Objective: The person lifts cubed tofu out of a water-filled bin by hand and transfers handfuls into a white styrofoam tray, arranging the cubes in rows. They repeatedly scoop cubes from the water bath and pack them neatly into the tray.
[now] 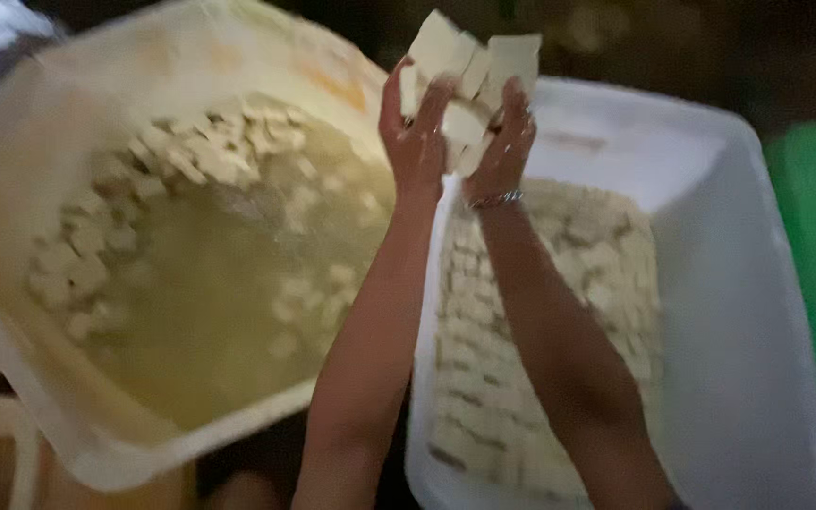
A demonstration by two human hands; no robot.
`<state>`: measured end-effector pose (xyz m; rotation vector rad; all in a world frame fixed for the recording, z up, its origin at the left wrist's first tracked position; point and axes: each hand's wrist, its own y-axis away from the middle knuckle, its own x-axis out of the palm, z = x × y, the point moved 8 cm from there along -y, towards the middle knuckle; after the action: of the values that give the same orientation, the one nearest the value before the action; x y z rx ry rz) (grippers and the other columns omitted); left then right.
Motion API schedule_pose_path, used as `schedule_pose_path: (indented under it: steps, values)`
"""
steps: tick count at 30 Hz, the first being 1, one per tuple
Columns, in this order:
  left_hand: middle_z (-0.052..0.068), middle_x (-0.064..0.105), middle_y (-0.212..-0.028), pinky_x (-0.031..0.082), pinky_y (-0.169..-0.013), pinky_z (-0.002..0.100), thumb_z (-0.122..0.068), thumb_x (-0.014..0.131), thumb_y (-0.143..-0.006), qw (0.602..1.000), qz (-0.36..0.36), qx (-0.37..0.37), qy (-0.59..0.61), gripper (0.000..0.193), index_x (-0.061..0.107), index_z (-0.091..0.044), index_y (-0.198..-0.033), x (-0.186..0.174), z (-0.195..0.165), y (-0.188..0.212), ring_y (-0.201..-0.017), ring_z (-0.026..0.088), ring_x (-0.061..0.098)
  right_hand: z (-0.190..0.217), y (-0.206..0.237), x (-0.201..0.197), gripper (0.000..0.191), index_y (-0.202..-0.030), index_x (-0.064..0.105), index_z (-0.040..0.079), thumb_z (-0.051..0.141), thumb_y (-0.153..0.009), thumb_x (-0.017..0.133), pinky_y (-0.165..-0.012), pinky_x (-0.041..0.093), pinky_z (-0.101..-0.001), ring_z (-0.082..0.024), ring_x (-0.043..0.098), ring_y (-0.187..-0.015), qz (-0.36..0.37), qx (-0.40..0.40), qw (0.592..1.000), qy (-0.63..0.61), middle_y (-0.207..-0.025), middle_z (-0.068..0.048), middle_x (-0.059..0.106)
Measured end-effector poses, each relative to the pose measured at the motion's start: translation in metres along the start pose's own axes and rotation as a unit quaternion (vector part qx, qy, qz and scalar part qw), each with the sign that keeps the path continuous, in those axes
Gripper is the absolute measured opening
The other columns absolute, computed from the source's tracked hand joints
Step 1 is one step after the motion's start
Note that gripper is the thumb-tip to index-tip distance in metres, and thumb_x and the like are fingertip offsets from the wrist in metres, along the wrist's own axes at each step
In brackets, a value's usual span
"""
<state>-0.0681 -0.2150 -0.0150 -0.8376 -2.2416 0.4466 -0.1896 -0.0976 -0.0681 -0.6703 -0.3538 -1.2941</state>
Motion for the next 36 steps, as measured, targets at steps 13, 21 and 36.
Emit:
schedule_pose_path:
  steps: [13,21,36]
  values:
    - [0.012,0.063,-0.121,0.054,-0.088,0.034,-0.033,0.075,-0.097,0.962,-0.004,-0.271,0.024,0.057,0.056,0.001,-0.138,0.095,0.108,0.232,-0.108,0.02,0.062,0.085,0.111,-0.214,0.049,-0.147,0.051,-0.002,0.032,-0.112,0.047,-0.112,0.037,-0.0552,-0.038,0.06,-0.129,-0.006,-0.247,0.712,0.657,-0.136,-0.024,0.065]
    - [0.012,0.064,-0.129,0.047,-0.093,0.039,-0.062,0.044,-0.098,0.873,0.128,-0.385,-0.27,0.073,0.066,-0.006,-0.139,0.09,0.138,0.255,-0.112,0.025,0.061,0.053,0.092,-0.282,0.05,-0.129,0.056,0.0,0.043,-0.104,0.057,-0.084,0.056,-0.0324,-0.024,0.067,-0.09,0.003,0.135,0.831,0.54,-0.105,-0.016,0.071]
    - [0.012,0.073,-0.124,0.064,-0.093,0.042,-0.052,0.053,-0.1,0.952,0.172,-0.167,-0.191,0.051,0.066,-0.011,-0.129,-0.056,0.078,-0.028,-0.114,0.023,0.073,-0.007,0.044,0.043,0.051,-0.146,0.052,0.007,0.038,-0.116,0.024,-0.107,0.05,-0.0489,-0.034,0.053,-0.13,0.121,-0.279,0.79,0.532,-0.144,-0.023,0.055]
